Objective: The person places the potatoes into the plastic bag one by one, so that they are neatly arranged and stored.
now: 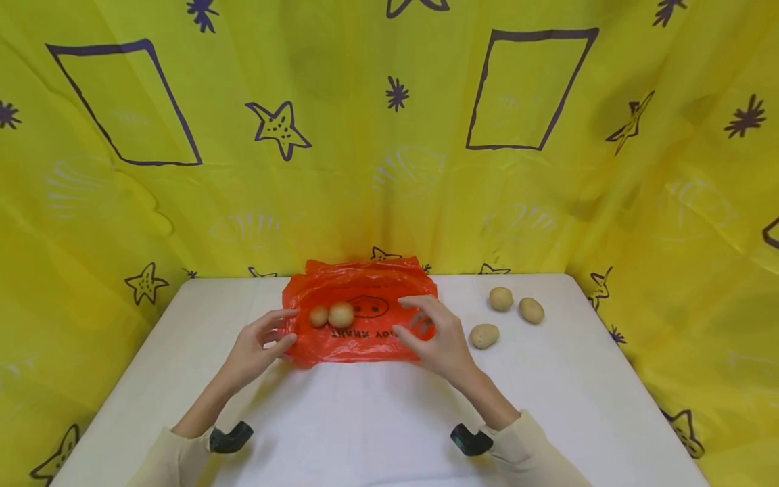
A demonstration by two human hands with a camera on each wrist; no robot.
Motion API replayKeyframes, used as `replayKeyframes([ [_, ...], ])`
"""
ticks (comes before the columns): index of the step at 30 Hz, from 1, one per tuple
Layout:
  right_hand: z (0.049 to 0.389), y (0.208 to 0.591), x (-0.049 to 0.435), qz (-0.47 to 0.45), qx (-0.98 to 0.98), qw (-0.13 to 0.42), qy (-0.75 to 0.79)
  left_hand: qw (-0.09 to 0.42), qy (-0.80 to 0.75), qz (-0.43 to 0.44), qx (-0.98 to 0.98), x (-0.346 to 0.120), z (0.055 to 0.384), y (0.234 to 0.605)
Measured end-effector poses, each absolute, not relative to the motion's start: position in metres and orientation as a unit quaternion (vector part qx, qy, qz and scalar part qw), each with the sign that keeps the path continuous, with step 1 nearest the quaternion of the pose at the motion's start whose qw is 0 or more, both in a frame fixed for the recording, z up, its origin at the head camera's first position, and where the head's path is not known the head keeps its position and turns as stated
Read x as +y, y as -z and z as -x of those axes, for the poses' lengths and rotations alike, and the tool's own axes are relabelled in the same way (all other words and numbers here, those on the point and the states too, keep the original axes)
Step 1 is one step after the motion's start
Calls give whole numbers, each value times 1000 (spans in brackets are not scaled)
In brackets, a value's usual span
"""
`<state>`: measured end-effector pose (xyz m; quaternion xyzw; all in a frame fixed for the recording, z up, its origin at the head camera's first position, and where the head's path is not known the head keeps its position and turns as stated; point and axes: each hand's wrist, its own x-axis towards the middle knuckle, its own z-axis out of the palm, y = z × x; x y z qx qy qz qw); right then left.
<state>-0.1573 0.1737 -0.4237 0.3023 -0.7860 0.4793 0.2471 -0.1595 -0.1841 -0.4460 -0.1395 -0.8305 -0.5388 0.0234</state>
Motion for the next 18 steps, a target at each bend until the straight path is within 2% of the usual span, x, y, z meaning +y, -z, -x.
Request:
replayKeyframes([
  [9, 154, 428, 211, -217, -821, 248, -466, 22, 542, 135, -829, -183, 158, 446],
  [18, 149, 426, 237, -167, -839, 290, -430, 25, 539, 139, -830, -183, 158, 444],
])
